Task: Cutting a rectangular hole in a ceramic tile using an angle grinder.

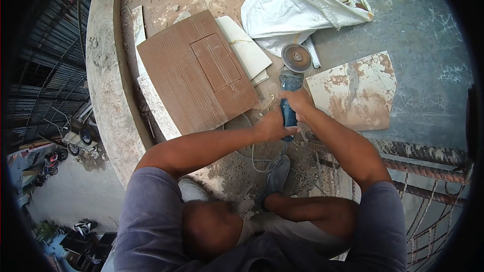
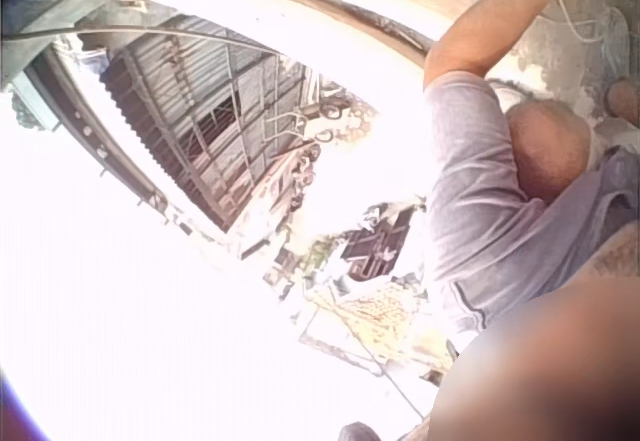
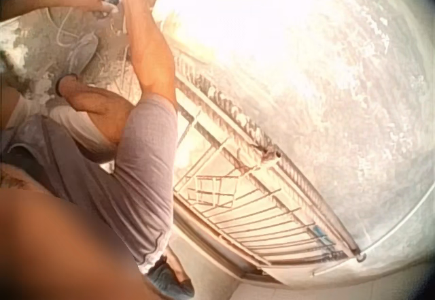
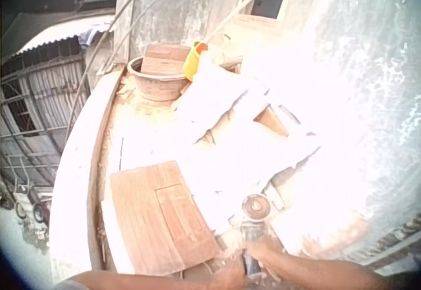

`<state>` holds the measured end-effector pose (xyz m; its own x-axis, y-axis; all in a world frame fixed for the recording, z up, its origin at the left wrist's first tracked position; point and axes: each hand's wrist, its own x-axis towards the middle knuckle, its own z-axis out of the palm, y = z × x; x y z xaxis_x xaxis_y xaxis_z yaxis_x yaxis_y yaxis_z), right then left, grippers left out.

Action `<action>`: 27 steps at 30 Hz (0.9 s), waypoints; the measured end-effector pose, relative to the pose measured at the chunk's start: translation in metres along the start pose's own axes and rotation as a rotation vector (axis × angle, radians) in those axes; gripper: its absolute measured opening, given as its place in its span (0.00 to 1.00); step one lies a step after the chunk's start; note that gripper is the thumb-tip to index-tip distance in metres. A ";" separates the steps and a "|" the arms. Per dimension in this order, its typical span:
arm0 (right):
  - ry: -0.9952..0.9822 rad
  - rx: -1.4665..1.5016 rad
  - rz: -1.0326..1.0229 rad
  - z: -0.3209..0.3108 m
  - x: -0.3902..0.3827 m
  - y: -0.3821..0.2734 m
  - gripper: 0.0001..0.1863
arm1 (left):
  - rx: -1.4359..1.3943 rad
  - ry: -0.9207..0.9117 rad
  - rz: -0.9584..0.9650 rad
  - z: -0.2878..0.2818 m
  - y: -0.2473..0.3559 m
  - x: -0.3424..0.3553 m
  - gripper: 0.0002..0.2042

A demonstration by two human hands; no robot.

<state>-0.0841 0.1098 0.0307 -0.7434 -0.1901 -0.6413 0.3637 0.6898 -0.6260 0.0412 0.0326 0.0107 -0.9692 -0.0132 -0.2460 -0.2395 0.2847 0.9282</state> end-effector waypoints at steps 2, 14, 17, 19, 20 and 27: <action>-0.008 -0.079 -0.033 -0.014 -0.005 0.010 0.10 | 0.266 -0.226 -0.047 -0.019 0.013 -0.014 0.41; 0.131 0.105 -0.073 0.003 0.086 0.113 0.13 | 1.020 0.256 -0.213 -0.051 -0.082 -0.075 0.51; 0.290 -0.081 -0.185 0.004 0.099 0.122 0.18 | 1.153 0.392 -0.236 -0.044 -0.104 -0.064 0.41; 0.371 -0.164 -0.253 0.005 0.104 0.130 0.20 | 1.150 0.388 -0.229 -0.038 -0.109 -0.061 0.36; 0.460 -0.247 -0.318 0.006 0.105 0.133 0.23 | 1.144 0.382 -0.213 -0.037 -0.109 -0.060 0.32; 0.351 -0.317 -0.215 0.003 0.091 0.122 0.33 | 1.133 0.385 -0.144 -0.040 -0.102 -0.073 0.31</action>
<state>-0.1056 0.1742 -0.1051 -0.9459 -0.1420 -0.2917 0.0352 0.8489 -0.5274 0.1346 -0.0343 -0.0551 -0.9376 -0.3442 -0.0491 -0.3472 0.9344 0.0799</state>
